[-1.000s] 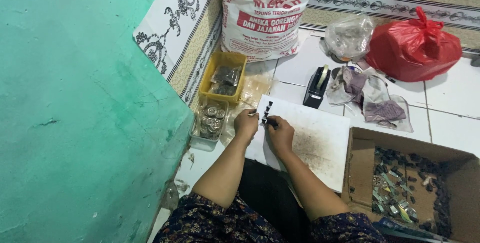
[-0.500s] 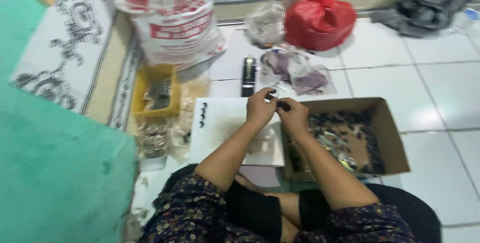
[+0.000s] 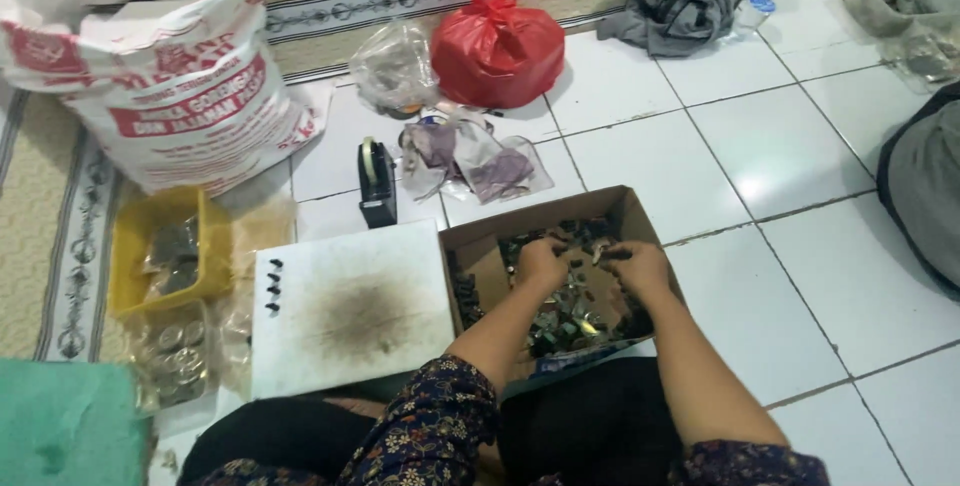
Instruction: Assembling small mechanical or electrical components by hand and placing them in a box.
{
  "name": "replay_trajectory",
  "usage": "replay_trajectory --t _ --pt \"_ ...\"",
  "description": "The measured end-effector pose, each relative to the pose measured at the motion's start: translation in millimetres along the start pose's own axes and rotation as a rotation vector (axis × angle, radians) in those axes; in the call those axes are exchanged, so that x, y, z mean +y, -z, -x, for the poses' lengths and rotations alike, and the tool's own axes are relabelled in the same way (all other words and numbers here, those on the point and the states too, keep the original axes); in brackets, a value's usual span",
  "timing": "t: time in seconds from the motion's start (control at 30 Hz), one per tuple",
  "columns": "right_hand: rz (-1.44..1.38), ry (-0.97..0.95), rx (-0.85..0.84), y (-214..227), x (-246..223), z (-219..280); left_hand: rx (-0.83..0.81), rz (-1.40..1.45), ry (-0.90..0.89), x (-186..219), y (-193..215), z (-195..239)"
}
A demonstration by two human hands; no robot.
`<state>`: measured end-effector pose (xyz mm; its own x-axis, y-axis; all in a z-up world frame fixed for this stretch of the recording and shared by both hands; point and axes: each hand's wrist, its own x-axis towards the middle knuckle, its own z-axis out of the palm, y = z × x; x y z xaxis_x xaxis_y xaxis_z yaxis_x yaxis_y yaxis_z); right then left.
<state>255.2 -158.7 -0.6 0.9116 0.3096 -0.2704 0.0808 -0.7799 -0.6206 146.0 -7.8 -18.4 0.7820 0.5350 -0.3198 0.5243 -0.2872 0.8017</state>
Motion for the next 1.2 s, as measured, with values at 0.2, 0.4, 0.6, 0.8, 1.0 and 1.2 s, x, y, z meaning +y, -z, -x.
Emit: replay_trajectory --t 0.2,0.4,0.6,0.8,1.0,1.2 --pt "0.167 0.098 -0.118 -32.3 21.3 -20.3 -0.053 -0.245 -0.015 -42.5 -12.2 -21.6" --pt "0.218 0.207 -0.293 -34.0 -26.5 4.3 -0.07 -0.339 -0.102 -65.5 -15.7 -28.5" --pt "0.577 0.405 -0.299 -73.3 -11.9 -21.3 -0.142 -0.36 -0.166 -47.5 4.9 -6.9" --pt "0.662 0.406 -0.318 -73.1 -20.6 -18.3 -0.084 -0.065 -0.173 -59.4 11.5 -21.2" --pt "0.215 0.338 -0.268 -50.6 -37.3 -0.3 -0.047 0.102 -0.119 -61.6 16.9 -24.5" --pt "-0.073 0.318 -0.263 -60.0 -48.8 -3.2 -0.041 0.4 0.005 -30.8 49.4 5.0"
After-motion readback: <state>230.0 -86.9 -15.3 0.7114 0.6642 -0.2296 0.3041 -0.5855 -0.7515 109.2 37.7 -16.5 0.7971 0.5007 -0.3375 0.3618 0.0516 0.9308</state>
